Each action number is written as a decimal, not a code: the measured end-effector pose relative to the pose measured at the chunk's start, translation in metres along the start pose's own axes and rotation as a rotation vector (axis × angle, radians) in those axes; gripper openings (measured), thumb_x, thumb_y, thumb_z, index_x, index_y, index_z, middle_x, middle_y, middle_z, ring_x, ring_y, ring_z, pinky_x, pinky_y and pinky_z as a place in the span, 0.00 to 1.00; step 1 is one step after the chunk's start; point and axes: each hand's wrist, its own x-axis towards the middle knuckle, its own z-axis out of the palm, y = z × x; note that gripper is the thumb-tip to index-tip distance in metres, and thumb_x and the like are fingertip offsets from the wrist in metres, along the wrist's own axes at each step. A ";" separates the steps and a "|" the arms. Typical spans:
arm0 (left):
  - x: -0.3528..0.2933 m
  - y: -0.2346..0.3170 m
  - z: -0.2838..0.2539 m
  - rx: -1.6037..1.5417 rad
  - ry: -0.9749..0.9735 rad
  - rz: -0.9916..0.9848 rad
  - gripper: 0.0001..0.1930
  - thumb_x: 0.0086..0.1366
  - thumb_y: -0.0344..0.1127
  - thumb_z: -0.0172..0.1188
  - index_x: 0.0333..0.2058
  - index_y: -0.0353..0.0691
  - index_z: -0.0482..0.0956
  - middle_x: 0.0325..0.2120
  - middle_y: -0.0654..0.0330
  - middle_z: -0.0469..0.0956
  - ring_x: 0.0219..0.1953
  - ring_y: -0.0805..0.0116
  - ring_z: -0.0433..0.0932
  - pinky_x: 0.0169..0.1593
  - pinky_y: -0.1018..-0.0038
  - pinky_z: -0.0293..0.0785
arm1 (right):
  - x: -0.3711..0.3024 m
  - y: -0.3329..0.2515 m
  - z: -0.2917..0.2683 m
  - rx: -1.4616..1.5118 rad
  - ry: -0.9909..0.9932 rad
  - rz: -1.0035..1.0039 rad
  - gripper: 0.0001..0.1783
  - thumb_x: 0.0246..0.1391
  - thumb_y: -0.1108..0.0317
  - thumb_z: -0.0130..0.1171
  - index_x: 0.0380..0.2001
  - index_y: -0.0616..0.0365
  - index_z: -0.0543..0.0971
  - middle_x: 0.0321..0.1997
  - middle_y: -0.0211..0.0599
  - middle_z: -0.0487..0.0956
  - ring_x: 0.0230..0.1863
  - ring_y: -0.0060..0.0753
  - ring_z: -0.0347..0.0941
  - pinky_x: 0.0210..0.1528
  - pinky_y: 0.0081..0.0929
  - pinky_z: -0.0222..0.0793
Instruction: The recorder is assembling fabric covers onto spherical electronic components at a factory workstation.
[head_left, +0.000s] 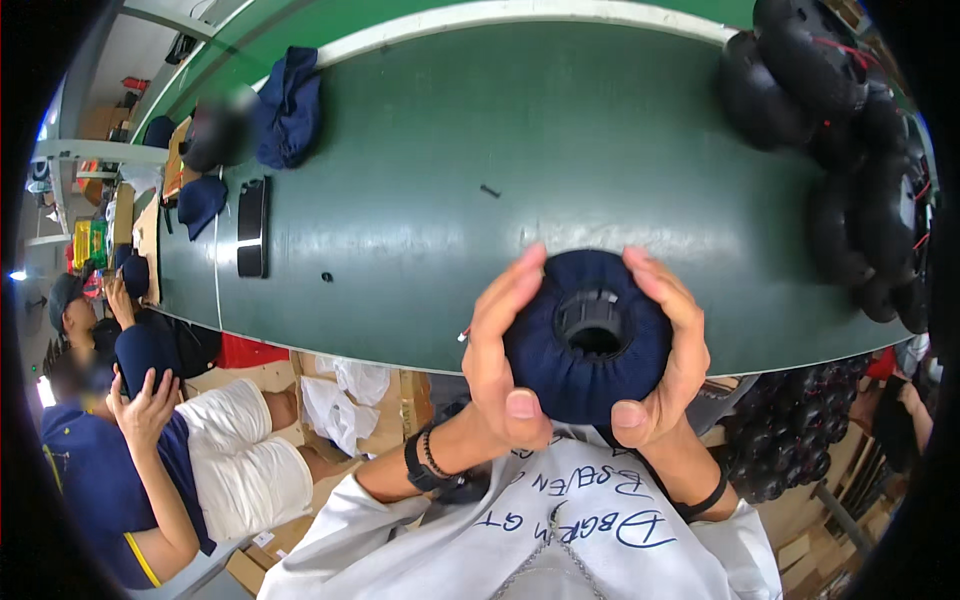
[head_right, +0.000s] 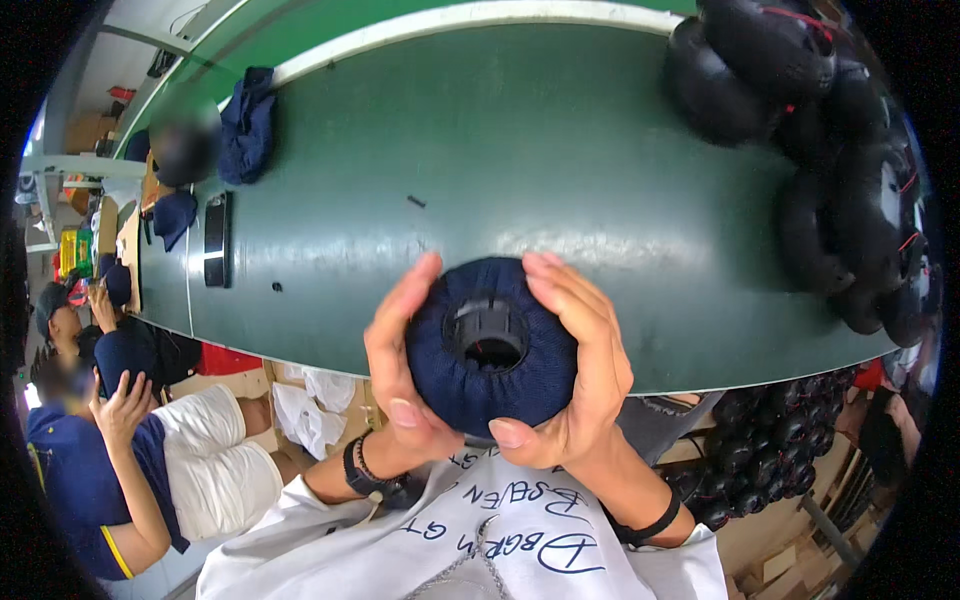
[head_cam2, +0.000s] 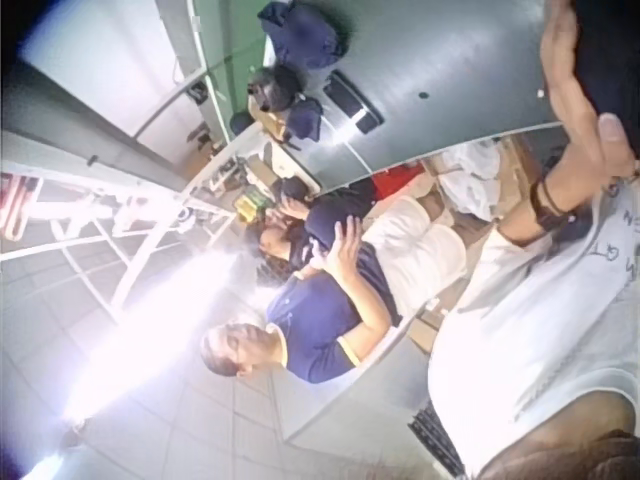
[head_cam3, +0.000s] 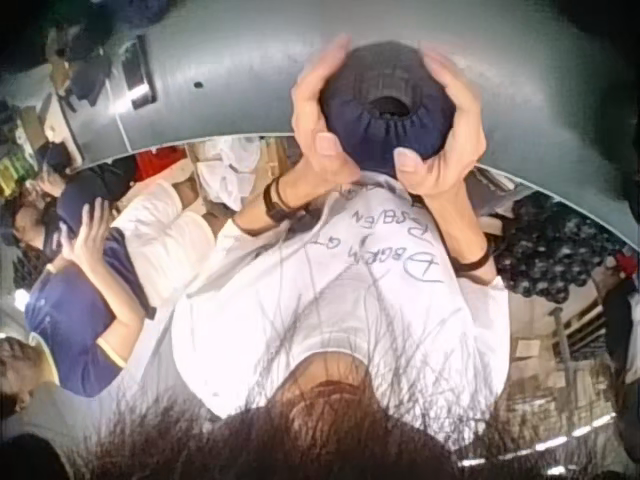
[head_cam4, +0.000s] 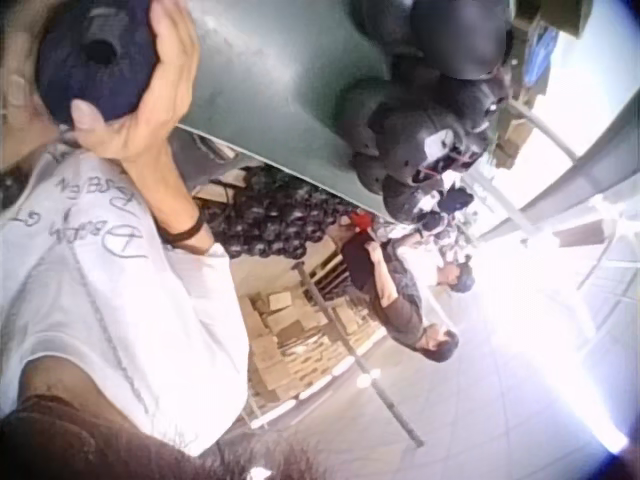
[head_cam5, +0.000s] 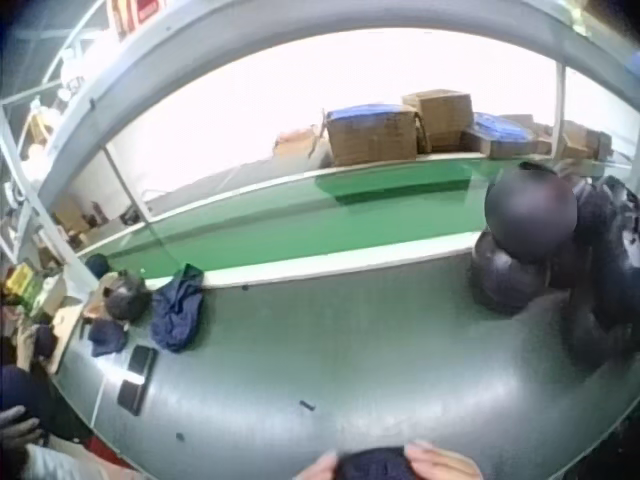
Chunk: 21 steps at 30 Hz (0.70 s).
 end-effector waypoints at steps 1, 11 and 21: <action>-0.004 -0.007 0.006 -0.060 0.047 0.001 0.48 0.73 0.73 0.33 0.65 0.25 0.61 0.68 0.35 0.59 0.71 0.46 0.62 0.71 0.55 0.60 | -0.004 0.005 0.000 0.024 0.004 0.000 0.50 0.51 0.35 0.64 0.56 0.77 0.73 0.61 0.68 0.75 0.63 0.64 0.74 0.68 0.54 0.65; -0.006 -0.009 -0.015 0.183 -0.095 0.127 0.43 0.75 0.61 0.40 0.68 0.20 0.58 0.67 0.30 0.61 0.69 0.35 0.63 0.72 0.52 0.57 | -0.016 0.002 -0.024 -0.263 -0.201 -0.053 0.71 0.35 0.30 0.77 0.70 0.70 0.59 0.71 0.64 0.65 0.72 0.65 0.63 0.73 0.53 0.58; 0.006 -0.005 0.001 0.123 0.055 0.178 0.43 0.73 0.63 0.36 0.59 0.19 0.71 0.60 0.32 0.72 0.65 0.35 0.70 0.69 0.50 0.63 | 0.030 0.001 -0.010 -0.033 -0.209 -0.107 0.46 0.51 0.35 0.60 0.55 0.72 0.77 0.57 0.61 0.78 0.61 0.62 0.75 0.66 0.48 0.68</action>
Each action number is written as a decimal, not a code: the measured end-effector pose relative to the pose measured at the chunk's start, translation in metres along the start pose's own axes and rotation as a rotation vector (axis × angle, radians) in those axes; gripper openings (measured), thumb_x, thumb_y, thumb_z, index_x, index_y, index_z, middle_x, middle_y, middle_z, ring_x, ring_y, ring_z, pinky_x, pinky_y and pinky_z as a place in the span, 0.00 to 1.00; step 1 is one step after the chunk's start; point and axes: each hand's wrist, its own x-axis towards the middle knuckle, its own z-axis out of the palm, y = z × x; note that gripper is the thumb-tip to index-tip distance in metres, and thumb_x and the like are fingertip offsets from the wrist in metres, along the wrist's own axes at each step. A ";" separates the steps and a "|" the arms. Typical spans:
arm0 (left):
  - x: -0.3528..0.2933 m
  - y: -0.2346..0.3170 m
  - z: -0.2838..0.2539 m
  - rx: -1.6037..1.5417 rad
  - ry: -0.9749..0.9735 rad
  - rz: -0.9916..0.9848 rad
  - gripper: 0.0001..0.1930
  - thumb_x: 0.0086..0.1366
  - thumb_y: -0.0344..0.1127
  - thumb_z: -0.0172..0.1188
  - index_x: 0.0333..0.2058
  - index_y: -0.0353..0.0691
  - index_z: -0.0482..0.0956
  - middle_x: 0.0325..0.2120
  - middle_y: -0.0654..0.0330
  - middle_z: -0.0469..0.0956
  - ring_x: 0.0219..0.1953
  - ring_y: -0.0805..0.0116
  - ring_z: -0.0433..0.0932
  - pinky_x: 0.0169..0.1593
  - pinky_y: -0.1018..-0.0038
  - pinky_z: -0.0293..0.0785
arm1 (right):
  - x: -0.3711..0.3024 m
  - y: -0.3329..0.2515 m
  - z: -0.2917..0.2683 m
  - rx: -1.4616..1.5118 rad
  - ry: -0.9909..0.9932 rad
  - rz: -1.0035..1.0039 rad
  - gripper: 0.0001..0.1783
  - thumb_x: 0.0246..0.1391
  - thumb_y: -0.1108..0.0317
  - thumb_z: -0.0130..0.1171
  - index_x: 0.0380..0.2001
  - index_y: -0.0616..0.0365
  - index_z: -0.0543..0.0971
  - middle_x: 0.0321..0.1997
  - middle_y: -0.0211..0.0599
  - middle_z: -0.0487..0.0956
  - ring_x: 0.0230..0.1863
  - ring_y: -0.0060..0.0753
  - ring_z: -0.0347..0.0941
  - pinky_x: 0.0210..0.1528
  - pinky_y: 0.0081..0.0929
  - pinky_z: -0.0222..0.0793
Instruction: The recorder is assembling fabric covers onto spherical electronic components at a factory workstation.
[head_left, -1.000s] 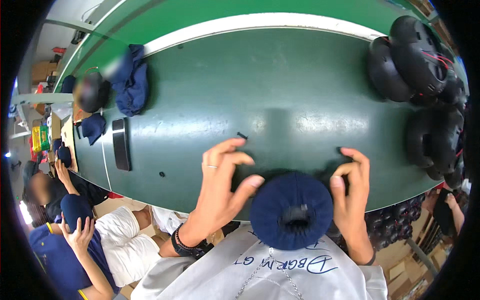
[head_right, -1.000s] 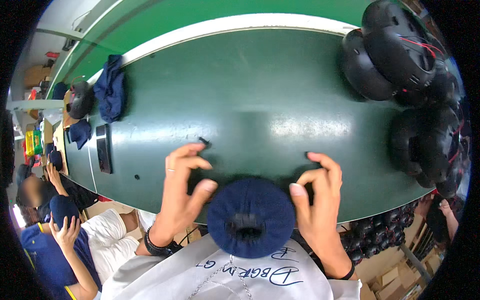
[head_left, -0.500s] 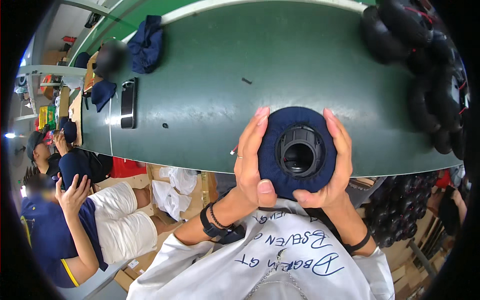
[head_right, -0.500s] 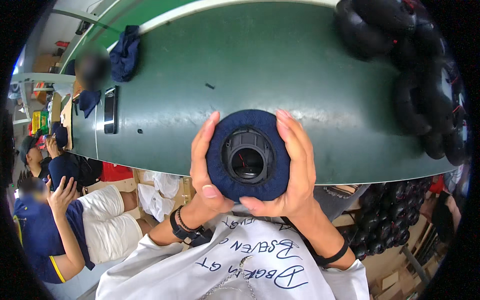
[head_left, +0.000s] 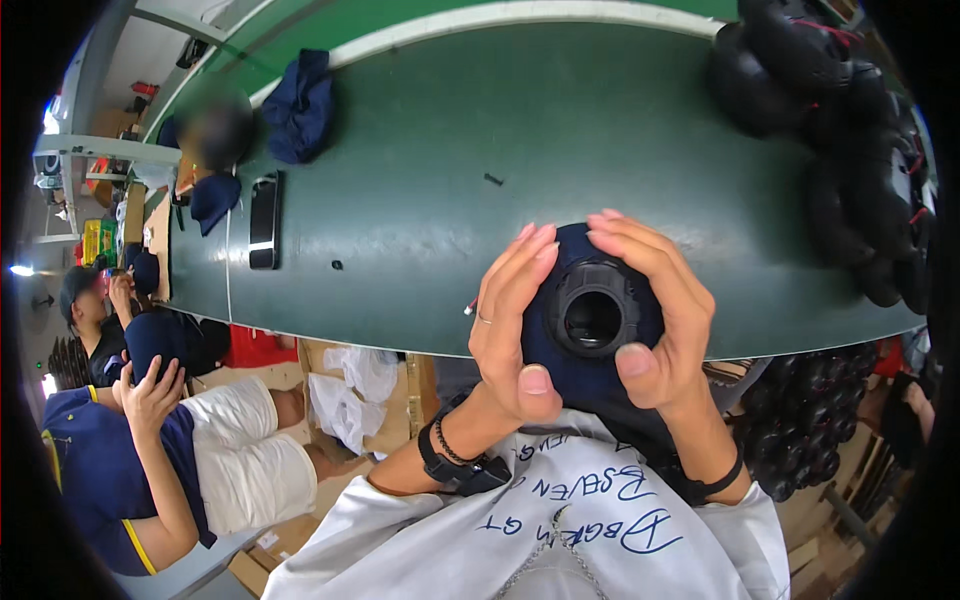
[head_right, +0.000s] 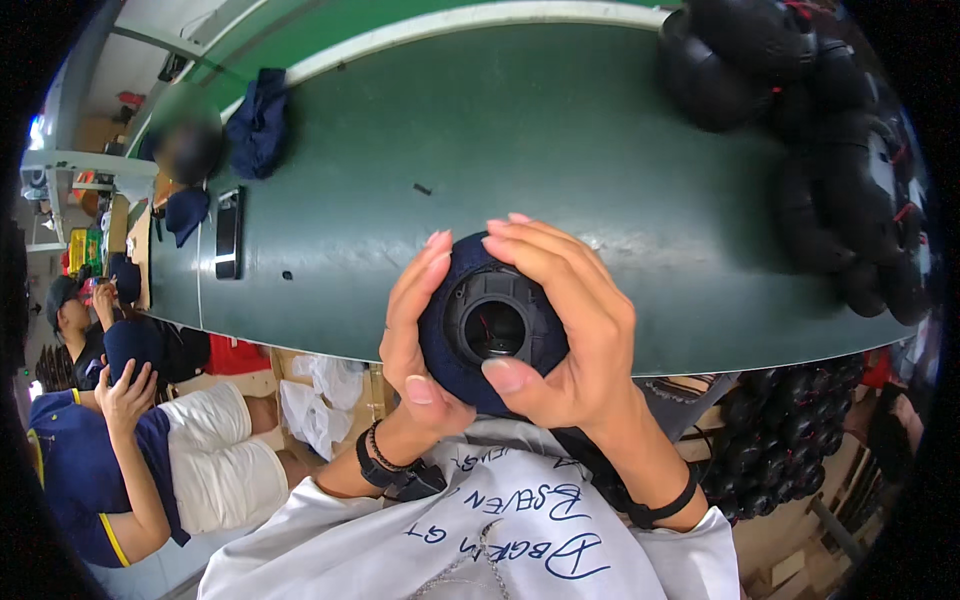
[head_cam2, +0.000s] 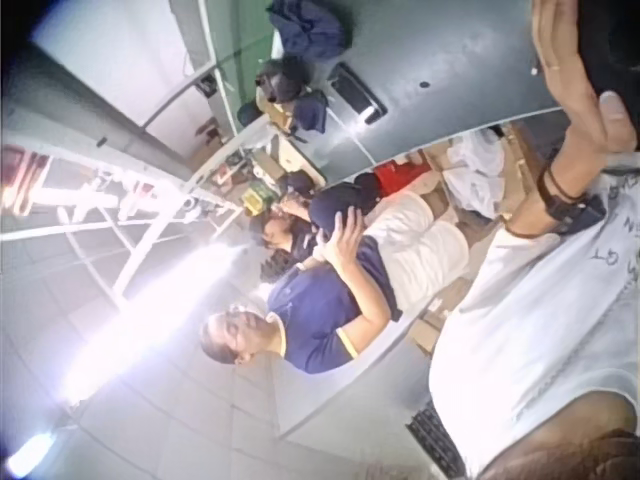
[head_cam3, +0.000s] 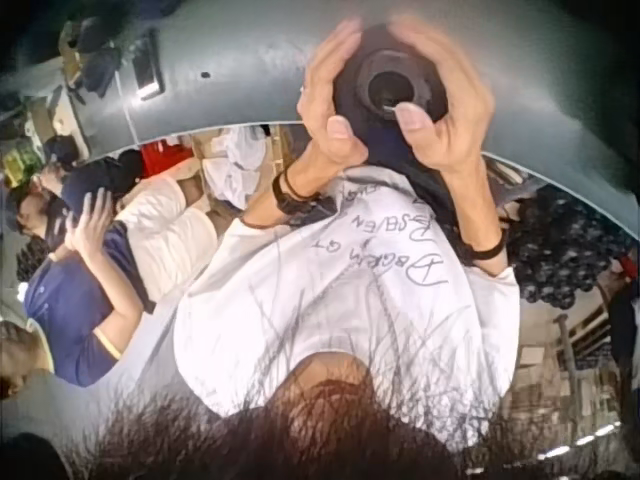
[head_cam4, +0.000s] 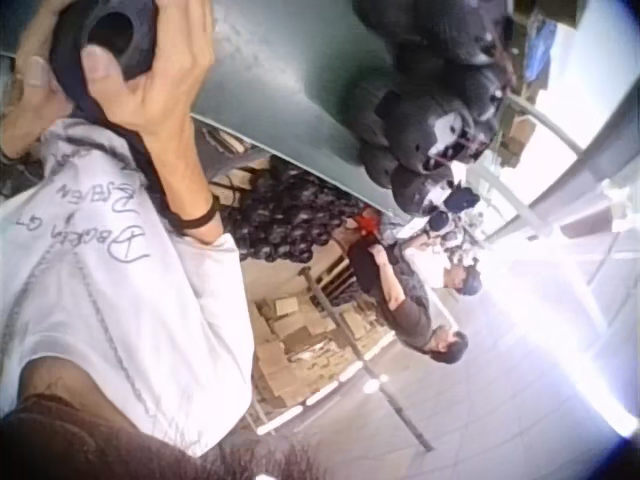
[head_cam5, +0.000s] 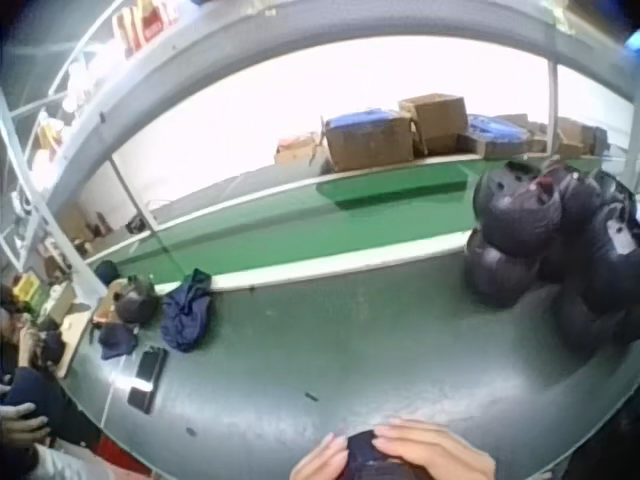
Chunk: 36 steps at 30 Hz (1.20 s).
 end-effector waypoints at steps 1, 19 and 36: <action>-0.002 -0.007 0.001 0.027 -0.008 0.044 0.43 0.73 0.63 0.36 0.58 0.19 0.72 0.59 0.32 0.72 0.64 0.34 0.70 0.68 0.49 0.63 | -0.002 0.002 0.003 -0.001 0.061 -0.011 0.43 0.51 0.38 0.60 0.52 0.73 0.79 0.54 0.61 0.80 0.58 0.62 0.77 0.64 0.48 0.69; -0.005 -0.007 0.001 0.005 0.029 0.060 0.32 0.71 0.48 0.40 0.59 0.22 0.70 0.58 0.33 0.72 0.63 0.38 0.71 0.68 0.51 0.65 | 0.011 -0.004 -0.014 0.077 -0.079 0.053 0.42 0.65 0.36 0.46 0.55 0.72 0.77 0.59 0.60 0.77 0.62 0.59 0.75 0.64 0.43 0.69; 0.006 0.000 -0.019 -0.025 -0.177 0.026 0.42 0.71 0.61 0.50 0.67 0.26 0.61 0.67 0.34 0.63 0.70 0.36 0.62 0.72 0.49 0.55 | 0.009 -0.006 -0.013 0.163 -0.046 0.122 0.53 0.62 0.24 0.38 0.55 0.71 0.78 0.59 0.61 0.78 0.64 0.58 0.74 0.67 0.43 0.66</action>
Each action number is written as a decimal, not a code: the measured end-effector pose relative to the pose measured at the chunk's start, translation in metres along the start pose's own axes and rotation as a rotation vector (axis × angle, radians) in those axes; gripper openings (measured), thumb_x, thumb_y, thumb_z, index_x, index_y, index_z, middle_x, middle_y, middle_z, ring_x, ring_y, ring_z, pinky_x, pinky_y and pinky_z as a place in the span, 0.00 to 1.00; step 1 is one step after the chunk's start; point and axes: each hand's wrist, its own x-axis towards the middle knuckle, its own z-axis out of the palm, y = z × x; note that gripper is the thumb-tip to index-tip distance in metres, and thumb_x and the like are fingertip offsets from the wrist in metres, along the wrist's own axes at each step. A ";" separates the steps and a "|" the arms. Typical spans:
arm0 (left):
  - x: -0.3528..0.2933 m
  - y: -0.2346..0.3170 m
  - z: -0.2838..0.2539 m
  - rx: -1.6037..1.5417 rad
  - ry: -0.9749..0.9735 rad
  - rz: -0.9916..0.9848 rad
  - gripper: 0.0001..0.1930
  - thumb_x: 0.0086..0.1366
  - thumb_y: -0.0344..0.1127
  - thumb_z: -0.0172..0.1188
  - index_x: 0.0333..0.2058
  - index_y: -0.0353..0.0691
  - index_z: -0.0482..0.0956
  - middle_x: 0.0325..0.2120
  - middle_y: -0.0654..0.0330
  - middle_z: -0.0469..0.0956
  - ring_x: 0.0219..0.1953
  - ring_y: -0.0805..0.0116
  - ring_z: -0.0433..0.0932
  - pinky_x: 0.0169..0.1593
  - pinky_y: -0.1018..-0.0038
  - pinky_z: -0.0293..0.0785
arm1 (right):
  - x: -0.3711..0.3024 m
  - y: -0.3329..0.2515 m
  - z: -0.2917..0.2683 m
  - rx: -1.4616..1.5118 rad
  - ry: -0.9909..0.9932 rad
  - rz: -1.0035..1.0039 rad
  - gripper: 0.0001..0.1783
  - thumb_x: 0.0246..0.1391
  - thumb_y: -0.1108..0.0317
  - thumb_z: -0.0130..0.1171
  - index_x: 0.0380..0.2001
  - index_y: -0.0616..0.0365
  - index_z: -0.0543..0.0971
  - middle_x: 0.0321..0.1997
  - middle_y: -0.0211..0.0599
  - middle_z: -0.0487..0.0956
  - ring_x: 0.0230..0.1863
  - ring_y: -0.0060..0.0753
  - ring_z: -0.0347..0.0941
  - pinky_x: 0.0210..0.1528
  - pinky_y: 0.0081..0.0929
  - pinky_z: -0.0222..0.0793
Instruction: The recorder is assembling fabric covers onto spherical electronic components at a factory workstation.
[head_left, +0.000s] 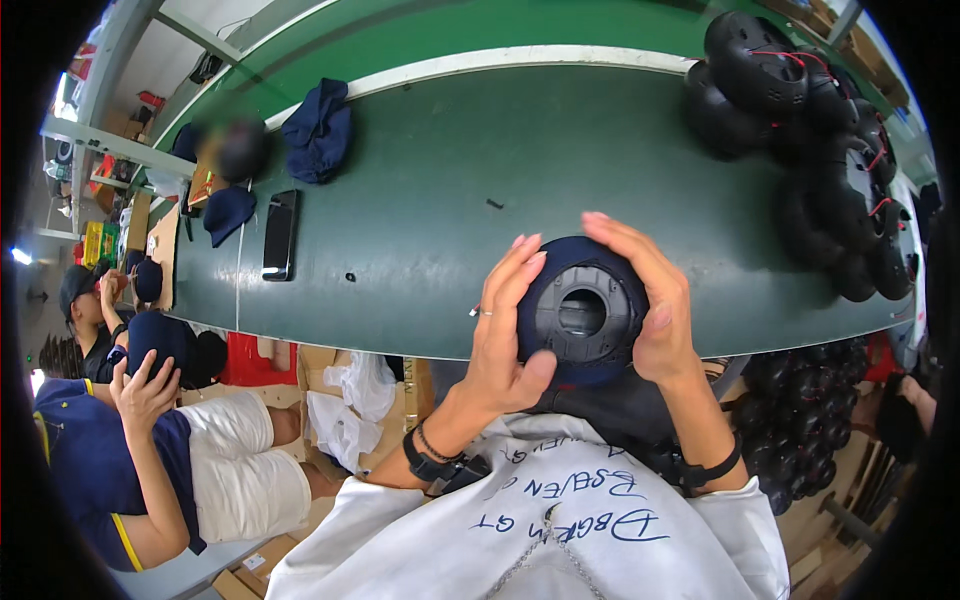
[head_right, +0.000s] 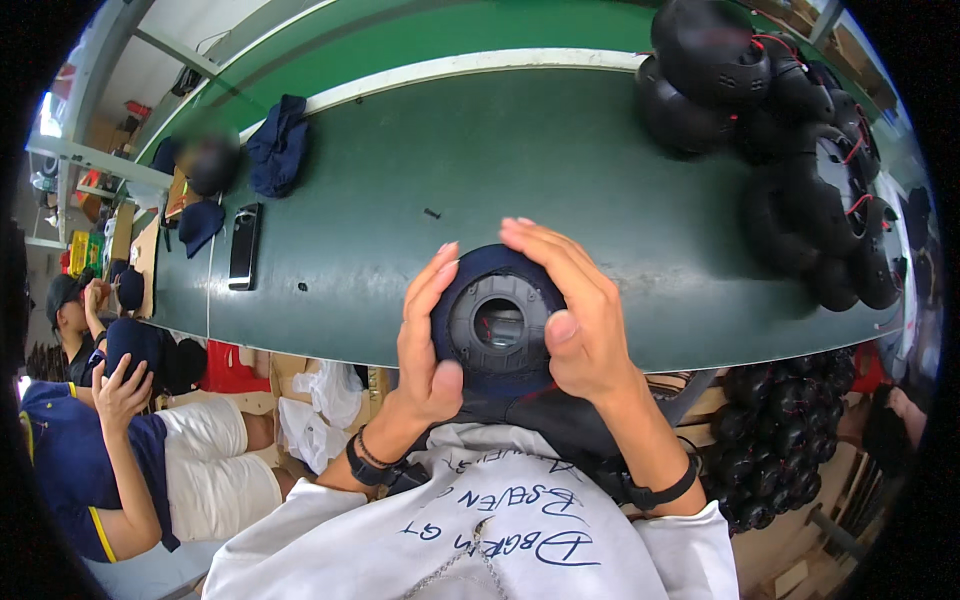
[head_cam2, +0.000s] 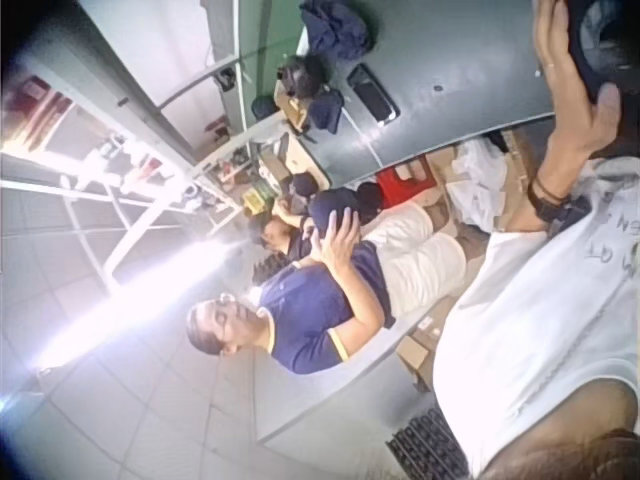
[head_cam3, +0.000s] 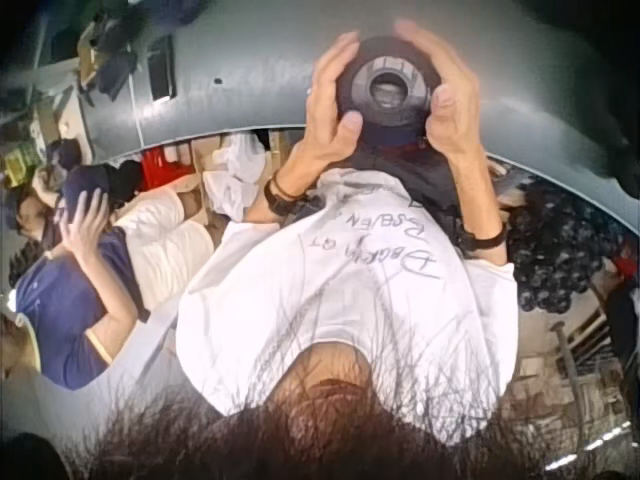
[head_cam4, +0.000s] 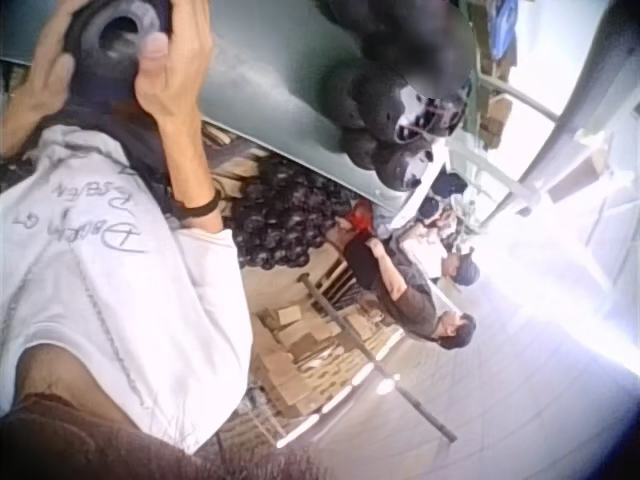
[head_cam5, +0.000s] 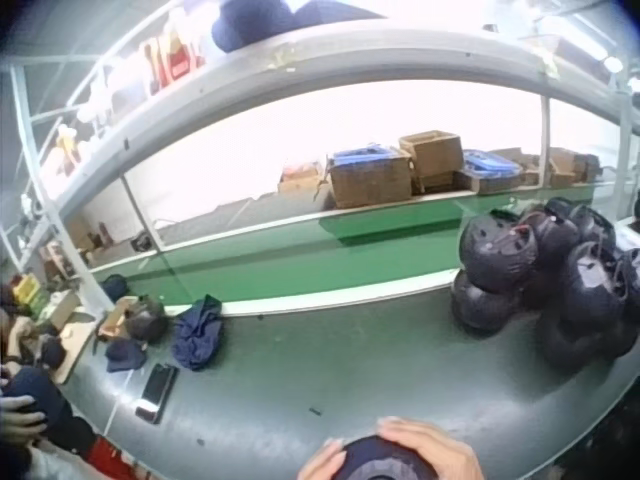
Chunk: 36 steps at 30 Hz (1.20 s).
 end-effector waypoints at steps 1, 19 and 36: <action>0.000 0.002 -0.005 -0.023 -0.053 0.019 0.49 0.65 0.65 0.58 0.69 0.27 0.58 0.68 0.34 0.59 0.71 0.36 0.59 0.72 0.49 0.55 | -0.005 -0.002 -0.002 -0.046 0.058 0.010 0.56 0.59 0.21 0.41 0.58 0.71 0.76 0.62 0.61 0.76 0.66 0.57 0.72 0.69 0.44 0.64; -0.007 -0.003 -0.012 0.048 -0.205 -0.090 0.74 0.30 0.50 0.88 0.72 0.36 0.49 0.70 0.38 0.57 0.71 0.39 0.62 0.71 0.53 0.62 | -0.029 -0.008 0.003 -0.303 -0.020 -0.052 0.65 0.27 0.49 0.85 0.67 0.68 0.66 0.68 0.61 0.69 0.67 0.60 0.70 0.68 0.46 0.67; -0.003 0.028 -0.025 0.153 -0.268 -0.166 0.67 0.40 0.48 0.84 0.71 0.28 0.48 0.66 0.36 0.62 0.67 0.37 0.66 0.68 0.54 0.67 | -0.035 -0.019 0.007 -0.156 0.007 -0.005 0.60 0.30 0.53 0.84 0.66 0.67 0.66 0.62 0.53 0.75 0.63 0.50 0.74 0.66 0.40 0.68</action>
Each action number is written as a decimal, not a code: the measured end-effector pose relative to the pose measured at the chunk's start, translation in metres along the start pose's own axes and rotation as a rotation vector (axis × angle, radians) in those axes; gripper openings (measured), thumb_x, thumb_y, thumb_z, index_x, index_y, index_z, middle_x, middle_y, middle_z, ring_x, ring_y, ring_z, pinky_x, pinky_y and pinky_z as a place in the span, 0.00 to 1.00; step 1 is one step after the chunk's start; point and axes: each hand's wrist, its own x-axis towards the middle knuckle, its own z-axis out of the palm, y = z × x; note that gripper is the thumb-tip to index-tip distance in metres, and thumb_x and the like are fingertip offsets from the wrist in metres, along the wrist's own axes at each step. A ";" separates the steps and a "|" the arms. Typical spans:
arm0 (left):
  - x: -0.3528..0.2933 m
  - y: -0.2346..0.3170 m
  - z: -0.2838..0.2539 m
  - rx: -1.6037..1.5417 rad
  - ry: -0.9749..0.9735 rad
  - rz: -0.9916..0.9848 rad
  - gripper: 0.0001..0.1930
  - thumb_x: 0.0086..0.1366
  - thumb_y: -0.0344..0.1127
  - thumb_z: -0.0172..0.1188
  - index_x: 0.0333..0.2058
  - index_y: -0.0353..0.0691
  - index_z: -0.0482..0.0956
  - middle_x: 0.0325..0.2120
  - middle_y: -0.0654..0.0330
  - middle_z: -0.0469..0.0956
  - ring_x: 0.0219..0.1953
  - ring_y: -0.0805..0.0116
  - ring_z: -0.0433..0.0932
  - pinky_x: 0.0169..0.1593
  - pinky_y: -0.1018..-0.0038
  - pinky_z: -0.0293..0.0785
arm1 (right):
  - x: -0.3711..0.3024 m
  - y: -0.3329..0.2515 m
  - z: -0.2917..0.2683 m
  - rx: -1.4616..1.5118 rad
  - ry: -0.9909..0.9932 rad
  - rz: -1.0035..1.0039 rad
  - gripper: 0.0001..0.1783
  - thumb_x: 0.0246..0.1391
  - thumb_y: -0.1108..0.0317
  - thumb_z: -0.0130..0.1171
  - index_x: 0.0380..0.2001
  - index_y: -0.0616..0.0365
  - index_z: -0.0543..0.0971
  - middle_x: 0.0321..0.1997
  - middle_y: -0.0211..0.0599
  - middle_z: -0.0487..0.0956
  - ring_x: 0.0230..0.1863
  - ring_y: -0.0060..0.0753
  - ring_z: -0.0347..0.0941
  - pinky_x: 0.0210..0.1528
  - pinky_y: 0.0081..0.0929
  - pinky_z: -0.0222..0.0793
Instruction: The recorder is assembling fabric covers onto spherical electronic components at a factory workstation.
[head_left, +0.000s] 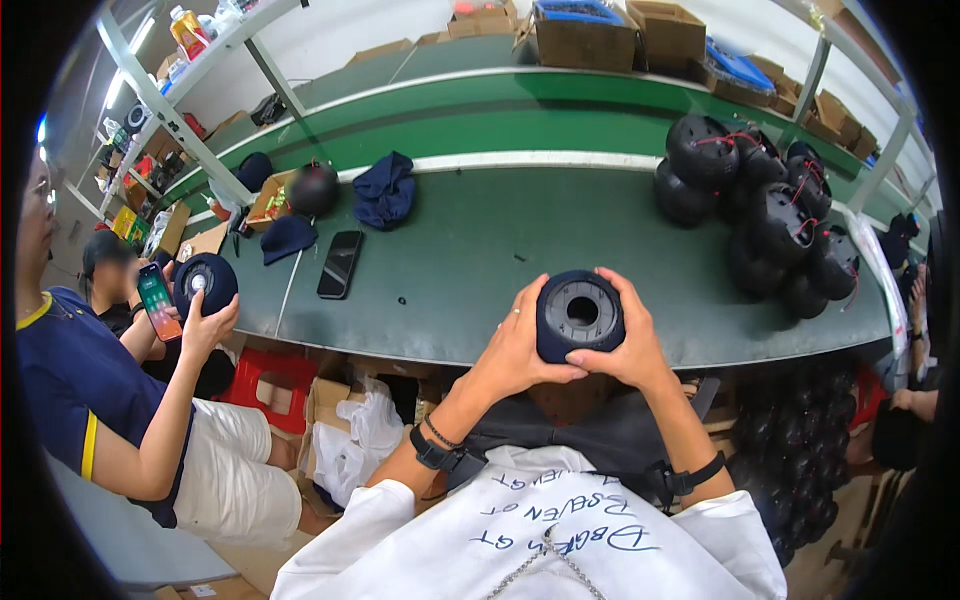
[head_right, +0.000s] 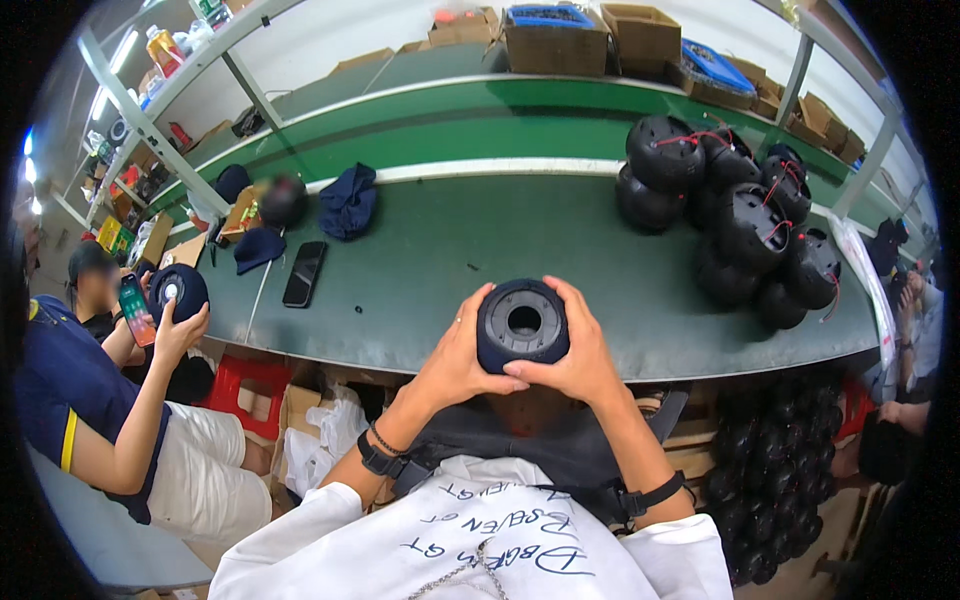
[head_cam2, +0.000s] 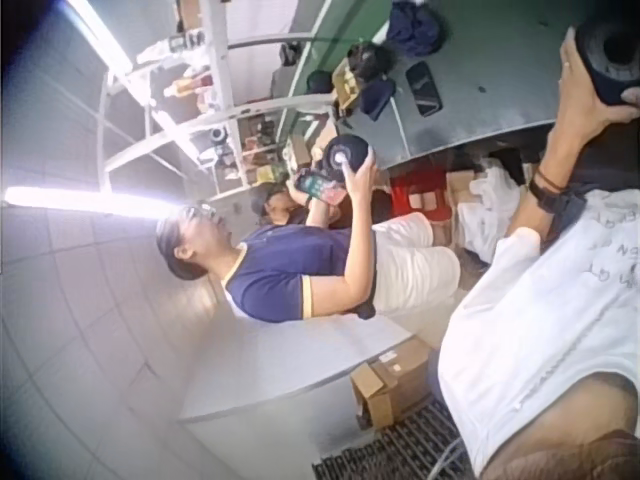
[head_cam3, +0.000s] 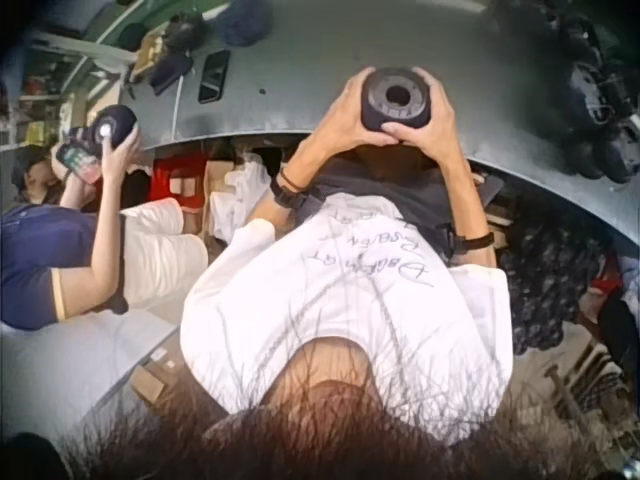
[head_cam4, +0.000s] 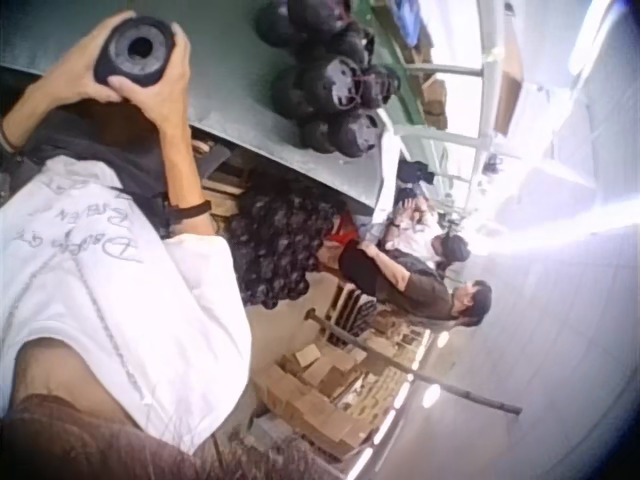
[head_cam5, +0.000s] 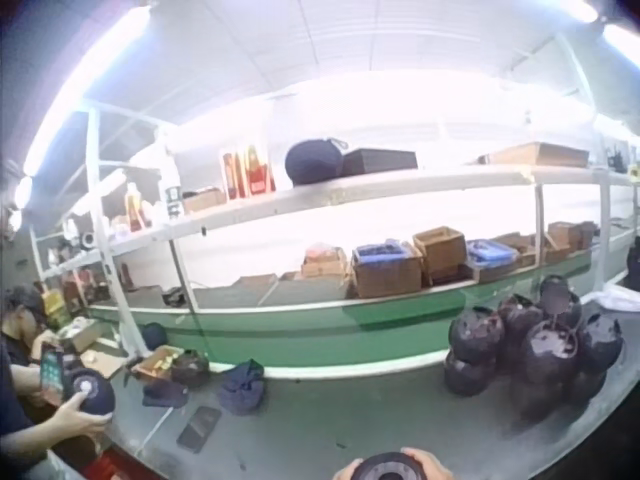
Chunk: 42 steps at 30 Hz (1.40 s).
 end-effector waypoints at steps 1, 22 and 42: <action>0.000 0.000 -0.001 -0.013 -0.016 -0.003 0.68 0.41 0.49 0.84 0.71 0.28 0.47 0.66 0.36 0.61 0.68 0.37 0.65 0.68 0.54 0.66 | -0.001 -0.001 -0.001 0.017 -0.018 0.011 0.60 0.31 0.53 0.83 0.67 0.67 0.65 0.62 0.54 0.74 0.63 0.51 0.73 0.67 0.41 0.67; 0.033 0.009 0.013 -0.259 0.205 -0.049 0.23 0.69 0.27 0.42 0.60 0.27 0.73 0.60 0.40 0.74 0.62 0.44 0.74 0.66 0.61 0.67 | 0.018 -0.002 0.008 0.068 0.103 0.104 0.23 0.65 0.74 0.40 0.57 0.72 0.75 0.60 0.60 0.76 0.61 0.55 0.75 0.66 0.38 0.66; 0.013 0.043 -0.026 -0.028 -0.078 -0.379 0.25 0.78 0.35 0.40 0.69 0.31 0.61 0.65 0.42 0.67 0.70 0.48 0.62 0.73 0.62 0.53 | 0.018 -0.058 -0.036 -0.265 -0.248 0.620 0.35 0.74 0.49 0.42 0.69 0.70 0.63 0.73 0.63 0.64 0.74 0.58 0.60 0.73 0.44 0.57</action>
